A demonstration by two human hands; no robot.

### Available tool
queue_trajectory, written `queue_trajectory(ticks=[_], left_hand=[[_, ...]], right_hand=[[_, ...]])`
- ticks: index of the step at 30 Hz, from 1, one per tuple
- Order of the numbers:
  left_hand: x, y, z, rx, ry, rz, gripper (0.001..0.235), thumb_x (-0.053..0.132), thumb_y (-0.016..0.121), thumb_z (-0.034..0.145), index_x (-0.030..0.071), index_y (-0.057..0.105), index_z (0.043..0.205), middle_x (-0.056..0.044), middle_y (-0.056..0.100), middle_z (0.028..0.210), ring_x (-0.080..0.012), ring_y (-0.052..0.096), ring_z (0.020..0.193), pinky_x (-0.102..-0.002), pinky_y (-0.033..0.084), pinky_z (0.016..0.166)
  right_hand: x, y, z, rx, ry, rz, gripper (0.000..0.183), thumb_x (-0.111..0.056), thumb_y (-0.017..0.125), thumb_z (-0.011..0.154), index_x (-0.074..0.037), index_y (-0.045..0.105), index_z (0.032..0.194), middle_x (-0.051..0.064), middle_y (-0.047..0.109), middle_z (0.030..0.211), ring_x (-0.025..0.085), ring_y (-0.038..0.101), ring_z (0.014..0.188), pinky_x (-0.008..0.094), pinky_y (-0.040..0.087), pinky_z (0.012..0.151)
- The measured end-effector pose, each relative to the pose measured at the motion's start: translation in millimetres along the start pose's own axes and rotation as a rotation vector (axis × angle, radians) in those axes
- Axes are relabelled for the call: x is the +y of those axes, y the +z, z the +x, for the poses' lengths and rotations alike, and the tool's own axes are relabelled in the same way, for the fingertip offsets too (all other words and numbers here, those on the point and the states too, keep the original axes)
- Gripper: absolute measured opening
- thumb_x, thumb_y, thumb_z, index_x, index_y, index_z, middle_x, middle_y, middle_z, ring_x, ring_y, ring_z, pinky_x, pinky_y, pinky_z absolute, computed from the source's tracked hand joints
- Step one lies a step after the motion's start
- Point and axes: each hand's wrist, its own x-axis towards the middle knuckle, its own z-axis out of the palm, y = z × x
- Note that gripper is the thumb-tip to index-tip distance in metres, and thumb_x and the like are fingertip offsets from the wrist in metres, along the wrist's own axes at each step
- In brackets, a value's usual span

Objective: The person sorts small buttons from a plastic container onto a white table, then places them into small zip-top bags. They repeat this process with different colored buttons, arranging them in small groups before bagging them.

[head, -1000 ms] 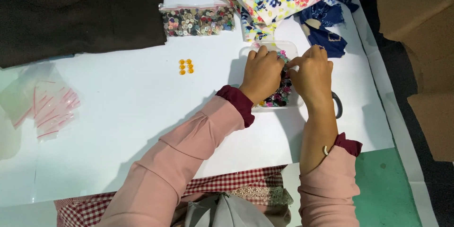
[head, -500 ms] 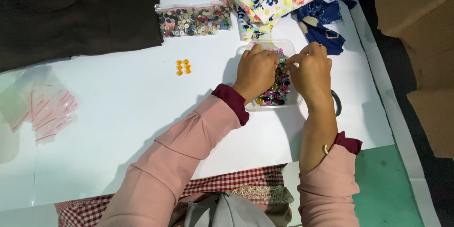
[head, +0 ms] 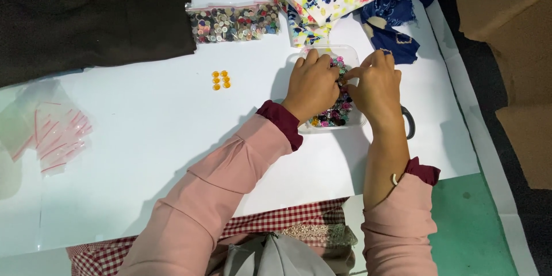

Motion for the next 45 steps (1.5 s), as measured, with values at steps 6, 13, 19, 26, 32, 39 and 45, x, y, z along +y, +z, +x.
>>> queue_trajectory(ticks=[6,13,19,26,32,39,45], left_hand=[[0.2,-1.6,-1.7,-0.020,0.003,0.034,0.009,0.001,0.071,0.081,0.005,0.076,0.087,-0.007,0.051,0.082,-0.0235,0.045,0.088,-0.038,0.033,0.070],[-2.0,2.0,-1.8,-0.007,0.017,0.032,0.010,0.000,0.074,0.081,0.005,0.078,0.089,-0.007,0.051,0.081,-0.0229,0.045,0.087,-0.038,0.033,0.069],[-1.1,0.6,-1.5,-0.002,0.015,0.045,0.009,-0.001,0.075,0.080,0.006,0.078,0.084,-0.007,0.051,0.080,-0.0229,0.045,0.086,-0.038,0.033,0.068],[-2.9,4.7,0.1,0.040,0.039,0.027,0.011,-0.001,0.074,0.079,0.008,0.072,0.073,-0.004,0.046,0.075,-0.0215,0.043,0.083,-0.037,0.032,0.068],[-3.0,3.7,0.4,0.078,0.029,-0.002,0.012,0.001,0.073,0.079,0.009,0.067,0.072,-0.003,0.046,0.077,-0.0213,0.044,0.084,-0.038,0.034,0.068],[-2.3,1.0,0.4,0.151,-0.005,-0.054,0.008,0.006,0.074,0.078,0.011,0.069,0.080,-0.003,0.052,0.081,-0.0238,0.049,0.092,-0.041,0.042,0.074],[-4.6,-8.0,-1.0,0.169,-0.066,-0.138,0.009,0.014,0.075,0.080,0.016,0.070,0.087,0.003,0.058,0.072,-0.0200,0.053,0.088,-0.041,0.047,0.074]], right_hand=[[13.8,22.0,2.9,-0.003,-0.010,-0.008,0.020,-0.005,0.090,0.071,-0.015,0.082,0.087,0.009,0.055,0.102,0.030,0.055,0.101,0.047,0.048,0.079],[9.6,10.6,2.4,-0.051,0.012,0.061,0.017,-0.008,0.088,0.077,-0.015,0.083,0.091,0.009,0.055,0.101,0.029,0.054,0.100,0.046,0.048,0.081],[17.3,17.9,2.9,-0.044,-0.009,0.085,0.014,-0.009,0.088,0.079,-0.016,0.083,0.091,0.009,0.056,0.100,0.030,0.055,0.099,0.047,0.048,0.079],[8.9,3.5,1.2,0.010,-0.016,0.136,0.012,-0.008,0.086,0.083,-0.015,0.081,0.092,0.009,0.054,0.098,0.030,0.056,0.098,0.046,0.047,0.079],[6.8,0.2,4.2,0.071,-0.007,0.180,0.014,-0.008,0.088,0.083,-0.014,0.080,0.093,0.008,0.052,0.095,0.030,0.056,0.095,0.043,0.046,0.077],[1.3,-7.9,6.6,0.187,0.000,0.282,0.017,0.000,0.090,0.083,-0.005,0.081,0.096,0.013,0.058,0.088,0.027,0.059,0.083,0.037,0.051,0.071],[0.5,-6.4,8.5,0.274,-0.014,0.351,0.018,-0.001,0.091,0.084,-0.006,0.080,0.096,0.012,0.059,0.085,0.026,0.059,0.079,0.036,0.052,0.067]])
